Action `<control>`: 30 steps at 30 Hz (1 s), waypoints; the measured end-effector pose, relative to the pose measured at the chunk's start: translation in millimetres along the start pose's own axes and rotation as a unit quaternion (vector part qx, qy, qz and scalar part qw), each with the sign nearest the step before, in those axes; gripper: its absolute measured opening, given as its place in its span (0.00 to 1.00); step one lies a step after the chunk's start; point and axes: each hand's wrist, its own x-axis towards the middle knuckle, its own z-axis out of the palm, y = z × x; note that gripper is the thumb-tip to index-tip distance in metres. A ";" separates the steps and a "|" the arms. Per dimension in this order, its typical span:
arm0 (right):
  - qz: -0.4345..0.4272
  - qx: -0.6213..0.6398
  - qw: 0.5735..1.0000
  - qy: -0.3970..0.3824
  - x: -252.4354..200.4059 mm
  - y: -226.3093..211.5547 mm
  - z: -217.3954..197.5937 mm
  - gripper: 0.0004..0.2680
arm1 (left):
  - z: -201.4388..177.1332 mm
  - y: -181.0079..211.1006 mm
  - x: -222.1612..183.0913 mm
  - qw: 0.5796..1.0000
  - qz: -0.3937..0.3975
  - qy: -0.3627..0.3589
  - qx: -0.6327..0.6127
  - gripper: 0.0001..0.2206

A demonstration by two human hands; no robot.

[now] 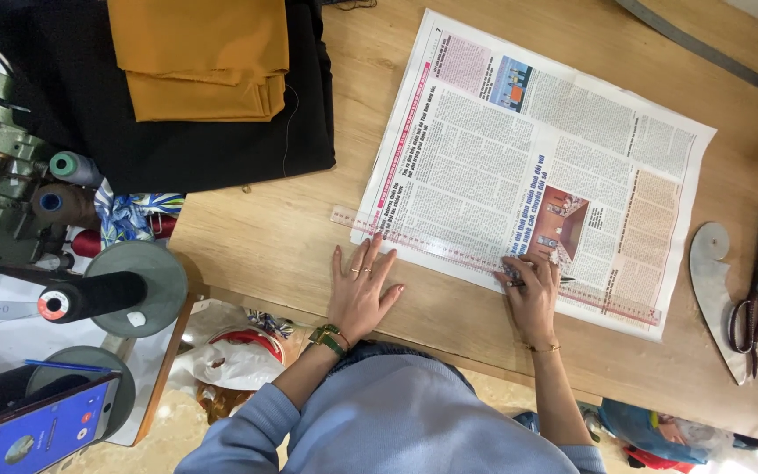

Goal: Drawing lines and marking measurements on newspaper sheets using a ruler and pen for pattern drafting.

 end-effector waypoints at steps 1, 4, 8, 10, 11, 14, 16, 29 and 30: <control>0.000 0.006 1.000 0.002 0.0 0.0 0.8 0.11 | 1.0 -0.6 -0.5 1.000 0.001 -0.001 0.000 0.27; -0.001 0.013 1.000 0.005 0.0 -1.3 0.4 0.11 | 1.1 -0.5 -0.4 1.000 0.002 -0.001 0.002 0.27; 0.005 0.021 1.000 0.005 0.9 -6.8 -2.1 0.11 | 2.0 -0.2 -0.6 1.000 0.002 0.004 0.008 0.27; 0.003 0.018 1.000 0.006 0.4 -5.9 -1.5 0.11 | 2.1 -0.2 -0.5 1.000 0.002 0.002 0.008 0.27; 0.002 0.016 1.000 0.006 0.1 -5.5 -1.1 0.11 | 2.1 -0.3 -0.7 1.000 0.001 0.001 0.009 0.27; 0.000 0.022 1.000 0.008 -0.5 -3.6 0.3 0.11 | 5.8 -1.3 -1.9 1.000 0.009 0.021 0.006 0.27; -0.001 0.024 1.000 0.007 0.1 -3.3 0.0 0.11 | 4.5 -0.7 -1.0 1.000 0.009 0.024 0.010 0.27; 0.002 0.038 0.999 0.007 0.8 -3.8 0.7 0.11 | 3.8 -0.5 -1.3 1.000 0.002 0.001 0.005 0.27; 0.002 0.038 0.999 0.007 1.1 -3.9 0.2 0.11 | 3.5 -0.3 -1.1 1.000 0.002 0.001 0.005 0.27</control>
